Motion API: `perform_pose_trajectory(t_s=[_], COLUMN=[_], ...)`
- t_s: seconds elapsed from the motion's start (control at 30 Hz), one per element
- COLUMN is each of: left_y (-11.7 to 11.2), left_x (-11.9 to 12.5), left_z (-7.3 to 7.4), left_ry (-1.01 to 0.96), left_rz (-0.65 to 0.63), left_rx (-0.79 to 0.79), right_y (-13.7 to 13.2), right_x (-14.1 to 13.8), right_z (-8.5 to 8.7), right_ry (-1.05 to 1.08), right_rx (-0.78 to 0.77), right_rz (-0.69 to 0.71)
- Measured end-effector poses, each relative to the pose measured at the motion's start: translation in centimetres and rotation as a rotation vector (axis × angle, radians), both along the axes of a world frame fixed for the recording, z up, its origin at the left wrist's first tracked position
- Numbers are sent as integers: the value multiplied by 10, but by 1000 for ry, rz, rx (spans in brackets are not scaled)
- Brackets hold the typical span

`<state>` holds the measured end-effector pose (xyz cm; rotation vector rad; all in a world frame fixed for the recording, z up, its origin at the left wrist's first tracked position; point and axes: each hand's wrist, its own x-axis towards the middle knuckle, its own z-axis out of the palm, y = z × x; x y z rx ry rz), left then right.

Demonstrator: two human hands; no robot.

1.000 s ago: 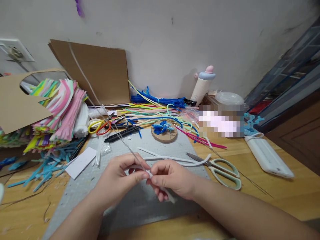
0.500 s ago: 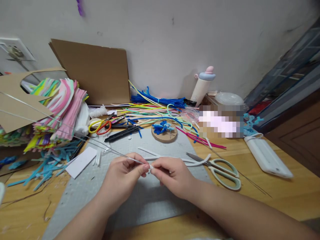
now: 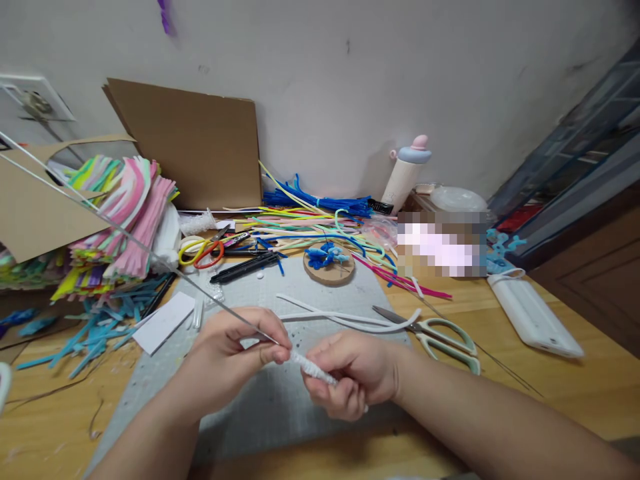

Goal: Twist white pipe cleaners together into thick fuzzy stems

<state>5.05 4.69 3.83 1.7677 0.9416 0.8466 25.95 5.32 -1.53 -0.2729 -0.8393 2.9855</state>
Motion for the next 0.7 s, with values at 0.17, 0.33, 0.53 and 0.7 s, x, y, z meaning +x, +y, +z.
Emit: perform_pose_trajectory(t_s=[0.17, 0.33, 0.53, 0.7], left_y=[3, 8, 11, 13], left_x=[3, 5, 4, -2], left_z=[-1, -8, -7, -3], left_ry=[58, 14, 29, -158], left_rz=[140, 287, 365, 214], left_rx=[4, -94, -192, -457], right_y=[-1, -1, -1, 0], right_x=[0, -1, -5, -5], right_z=[4, 8, 9, 11], right_ry=[-119, -270, -349, -412], right_rx=[140, 341, 426, 476], right_rz=[-199, -450, -570, -634])
